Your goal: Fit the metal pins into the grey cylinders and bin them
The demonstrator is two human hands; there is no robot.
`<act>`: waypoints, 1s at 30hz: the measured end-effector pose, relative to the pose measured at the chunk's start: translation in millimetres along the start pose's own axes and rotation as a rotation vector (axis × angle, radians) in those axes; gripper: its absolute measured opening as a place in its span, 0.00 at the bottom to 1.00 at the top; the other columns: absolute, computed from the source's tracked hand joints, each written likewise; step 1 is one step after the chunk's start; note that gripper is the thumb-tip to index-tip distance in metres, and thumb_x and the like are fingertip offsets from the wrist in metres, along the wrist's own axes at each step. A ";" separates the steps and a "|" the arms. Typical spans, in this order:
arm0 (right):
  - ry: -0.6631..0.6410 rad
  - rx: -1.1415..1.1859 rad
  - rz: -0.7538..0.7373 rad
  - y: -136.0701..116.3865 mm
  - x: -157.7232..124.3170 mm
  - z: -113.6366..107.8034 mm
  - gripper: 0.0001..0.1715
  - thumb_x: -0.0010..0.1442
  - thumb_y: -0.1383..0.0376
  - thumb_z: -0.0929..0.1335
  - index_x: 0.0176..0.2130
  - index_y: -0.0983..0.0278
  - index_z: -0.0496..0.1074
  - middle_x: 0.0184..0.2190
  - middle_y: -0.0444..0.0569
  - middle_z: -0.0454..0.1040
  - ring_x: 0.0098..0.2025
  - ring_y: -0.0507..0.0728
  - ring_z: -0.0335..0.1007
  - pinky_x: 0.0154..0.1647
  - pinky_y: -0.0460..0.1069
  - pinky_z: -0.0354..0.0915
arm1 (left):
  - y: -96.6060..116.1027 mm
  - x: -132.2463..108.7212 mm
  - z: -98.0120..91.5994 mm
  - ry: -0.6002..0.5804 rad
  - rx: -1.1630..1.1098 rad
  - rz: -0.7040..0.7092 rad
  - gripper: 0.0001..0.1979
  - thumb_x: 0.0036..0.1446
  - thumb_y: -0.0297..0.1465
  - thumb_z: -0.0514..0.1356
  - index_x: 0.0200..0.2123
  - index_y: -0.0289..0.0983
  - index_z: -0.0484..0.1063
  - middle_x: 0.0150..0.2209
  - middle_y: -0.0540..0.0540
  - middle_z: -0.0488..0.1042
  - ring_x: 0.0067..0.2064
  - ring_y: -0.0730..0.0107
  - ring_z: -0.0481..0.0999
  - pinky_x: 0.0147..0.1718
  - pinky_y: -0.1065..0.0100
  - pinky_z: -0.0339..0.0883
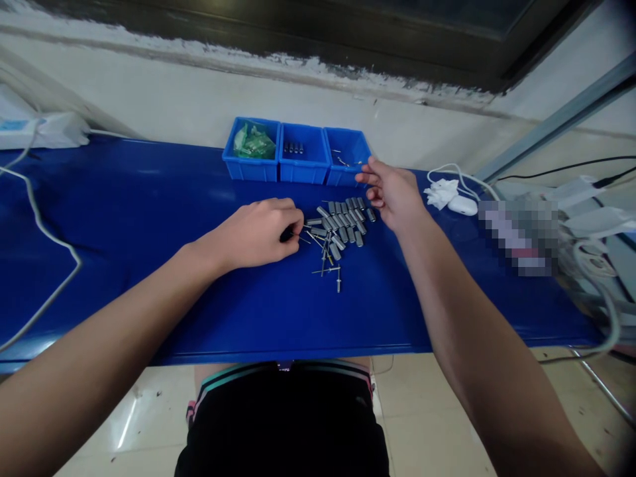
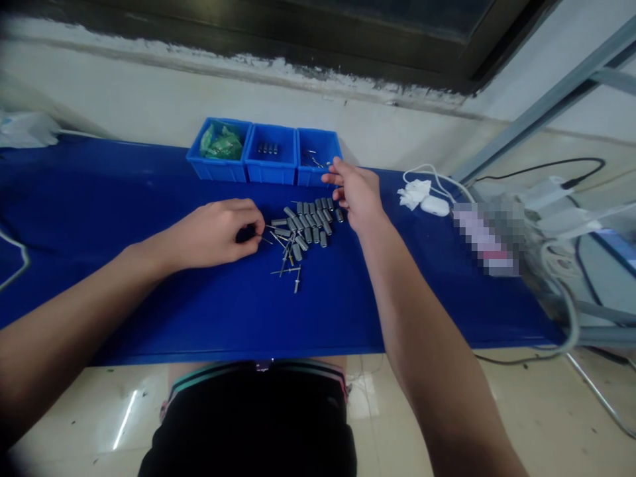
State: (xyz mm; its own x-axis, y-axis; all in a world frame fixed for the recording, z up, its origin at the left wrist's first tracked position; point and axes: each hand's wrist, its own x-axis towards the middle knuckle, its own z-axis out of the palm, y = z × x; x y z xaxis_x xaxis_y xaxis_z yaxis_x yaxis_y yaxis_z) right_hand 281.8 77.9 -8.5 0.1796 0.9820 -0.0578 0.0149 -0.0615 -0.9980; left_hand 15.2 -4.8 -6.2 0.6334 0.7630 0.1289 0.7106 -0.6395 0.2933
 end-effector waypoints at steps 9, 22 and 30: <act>0.044 -0.180 -0.188 2.1 0.2 1.7 0.17 0.66 0.53 0.72 0.31 0.62 0.75 0.24 0.43 0.75 0.16 0.45 0.52 0.16 0.45 0.49 | 0.3 -1.4 -3.5 -0.044 0.048 -0.020 0.05 0.58 0.35 0.59 0.36 0.41 0.72 0.41 0.45 0.76 0.43 0.54 0.76 0.35 0.60 0.65; -0.699 -1.008 -0.812 -4.0 -76.8 38.7 0.08 0.67 0.61 0.70 0.37 0.58 0.80 0.50 0.50 0.77 0.58 0.67 0.60 0.55 0.62 0.53 | -6.2 -3.7 -7.4 -0.036 0.095 -0.148 0.08 0.58 0.38 0.56 0.34 0.41 0.73 0.41 0.44 0.78 0.38 0.55 0.76 0.32 0.61 0.61; -0.615 -1.071 -0.811 5.8 -76.8 48.2 0.05 0.63 0.63 0.70 0.33 0.60 0.75 0.47 0.50 0.76 0.56 0.67 0.60 0.49 0.61 0.50 | -9.0 -2.9 -4.4 0.019 0.023 -0.111 0.07 0.58 0.34 0.56 0.35 0.40 0.72 0.40 0.44 0.76 0.36 0.58 0.75 0.32 0.61 0.61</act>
State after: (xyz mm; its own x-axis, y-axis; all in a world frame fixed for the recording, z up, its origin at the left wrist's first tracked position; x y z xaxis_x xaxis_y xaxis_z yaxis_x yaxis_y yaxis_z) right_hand 220.7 10.7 -11.1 -0.6643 0.7145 0.2198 0.6573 0.6983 -0.2835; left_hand 5.7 -0.9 -5.0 0.5449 0.8306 0.1145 0.7831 -0.5530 0.2845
